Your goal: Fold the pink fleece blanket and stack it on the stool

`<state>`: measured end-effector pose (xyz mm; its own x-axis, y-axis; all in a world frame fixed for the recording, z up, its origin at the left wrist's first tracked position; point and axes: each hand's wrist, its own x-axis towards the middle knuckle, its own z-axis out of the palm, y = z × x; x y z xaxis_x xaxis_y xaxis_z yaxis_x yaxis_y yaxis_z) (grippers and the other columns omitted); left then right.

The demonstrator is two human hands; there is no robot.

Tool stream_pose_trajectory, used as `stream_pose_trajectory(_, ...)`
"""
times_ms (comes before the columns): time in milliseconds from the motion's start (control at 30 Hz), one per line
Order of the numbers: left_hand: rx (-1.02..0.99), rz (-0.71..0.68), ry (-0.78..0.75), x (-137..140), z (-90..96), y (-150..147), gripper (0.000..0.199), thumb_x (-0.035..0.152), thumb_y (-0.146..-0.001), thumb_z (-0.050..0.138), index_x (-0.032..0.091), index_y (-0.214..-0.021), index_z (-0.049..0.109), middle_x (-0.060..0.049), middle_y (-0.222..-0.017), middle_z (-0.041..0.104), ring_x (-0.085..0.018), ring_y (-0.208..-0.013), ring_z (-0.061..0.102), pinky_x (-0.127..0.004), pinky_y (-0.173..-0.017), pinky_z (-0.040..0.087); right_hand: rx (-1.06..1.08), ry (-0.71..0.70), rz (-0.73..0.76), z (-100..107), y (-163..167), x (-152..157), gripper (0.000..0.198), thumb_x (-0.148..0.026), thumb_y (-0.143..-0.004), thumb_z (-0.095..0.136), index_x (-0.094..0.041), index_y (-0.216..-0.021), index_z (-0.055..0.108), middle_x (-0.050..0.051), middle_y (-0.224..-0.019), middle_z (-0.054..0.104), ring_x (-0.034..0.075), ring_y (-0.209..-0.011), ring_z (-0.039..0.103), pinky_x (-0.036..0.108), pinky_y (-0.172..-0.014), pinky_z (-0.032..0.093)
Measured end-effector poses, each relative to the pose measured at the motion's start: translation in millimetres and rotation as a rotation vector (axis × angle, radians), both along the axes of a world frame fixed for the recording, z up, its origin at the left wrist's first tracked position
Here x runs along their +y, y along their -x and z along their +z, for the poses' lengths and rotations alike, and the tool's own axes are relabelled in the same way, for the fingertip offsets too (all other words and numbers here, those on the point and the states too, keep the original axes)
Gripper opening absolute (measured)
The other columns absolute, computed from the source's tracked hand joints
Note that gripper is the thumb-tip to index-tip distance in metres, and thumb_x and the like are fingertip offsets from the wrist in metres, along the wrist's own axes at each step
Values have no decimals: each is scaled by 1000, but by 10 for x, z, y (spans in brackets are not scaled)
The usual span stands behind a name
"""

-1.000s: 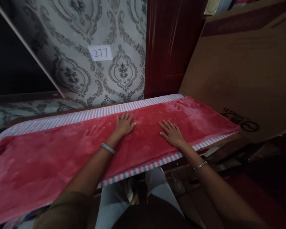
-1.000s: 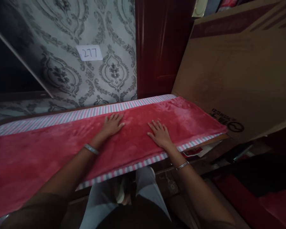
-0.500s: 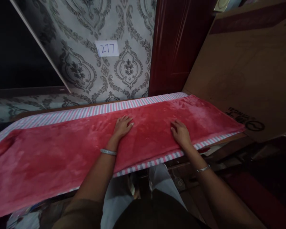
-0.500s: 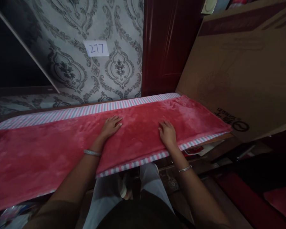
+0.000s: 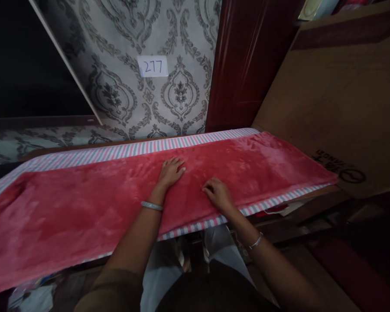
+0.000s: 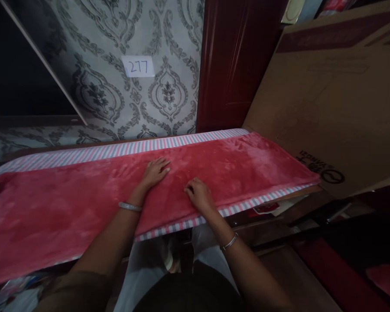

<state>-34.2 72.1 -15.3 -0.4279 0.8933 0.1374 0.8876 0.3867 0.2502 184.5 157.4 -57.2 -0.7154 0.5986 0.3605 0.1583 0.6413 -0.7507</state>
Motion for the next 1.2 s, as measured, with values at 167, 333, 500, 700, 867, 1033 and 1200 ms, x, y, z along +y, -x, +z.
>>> stream_pose_trajectory(167, 3, -3, 2, -10, 6, -1, 49, 37, -99, 44, 24, -145, 54, -6, -158, 46, -24, -149, 35, -45, -123, 25, 301, 278, -106, -1, -97, 48, 26, -47, -80, 61, -22, -73, 63, 1, -69, 63, 17, -65, 58, 31, -65, 48)
stream_pose_trajectory(333, 5, 13, -6, -12, -1, 3, 49, 37, -99, 45, 24, -145, 55, -6, -158, 46, -24, -149, 35, -45, -123, 25, 477, 583, -229, -24, -483, 207, 36, -56, -71, 74, -22, -77, 62, -4, -60, 57, 13, -52, 52, 26, -53, 45)
stream_pose_trajectory(500, 27, 3, -9, 0, -6, 18, 48, 38, -99, 45, 25, -143, 57, -5, -158, 46, -25, -149, 36, -45, -123, 27, 459, 328, -412, 74, -694, 415, 43, -62, -86, 54, -22, -74, 64, 4, -73, 68, 20, -70, 64, 35, -72, 54)
stream_pose_trajectory(700, 32, 28, 11, 11, -21, 49, 49, 40, -100, 44, 26, -145, 55, -5, -158, 46, -23, -149, 36, -43, -124, 25, -242, -272, -233, 164, -371, 443, 60, -48, -96, 44, -24, -150, 48, 10, -158, 45, 30, -146, 37, 54, -116, 31)
stream_pose_trajectory(867, 48, 25, 17, 16, -10, 75, 48, 39, -99, 45, 28, -144, 56, -4, -157, 46, -24, -149, 36, -44, -123, 27, -640, -342, -292, 87, -399, 436, 67, -57, -99, 40, -26, -158, 36, 8, -167, 24, 32, -153, 22, 58, -119, 23)
stream_pose_trajectory(1033, 75, 8, 7, 33, -11, 111, 48, 35, -98, 43, 25, -143, 57, -6, -157, 47, -25, -148, 38, -46, -122, 28, -719, -355, -337, 56, -722, 609, 68, -59, -100, 38, -25, -158, 35, 10, -167, 26, 28, -153, 23, 54, -121, 21)
stream_pose_trajectory(1200, 86, 6, -1, 50, -16, 142, 50, 35, -98, 40, 24, -143, 57, -6, -157, 46, -25, -148, 38, -45, -122, 29, -768, -331, -519, 60, -1128, 910, 62, -52, -101, 38, -21, -154, 43, 14, -163, 35, 30, -151, 29, 57, -119, 22)
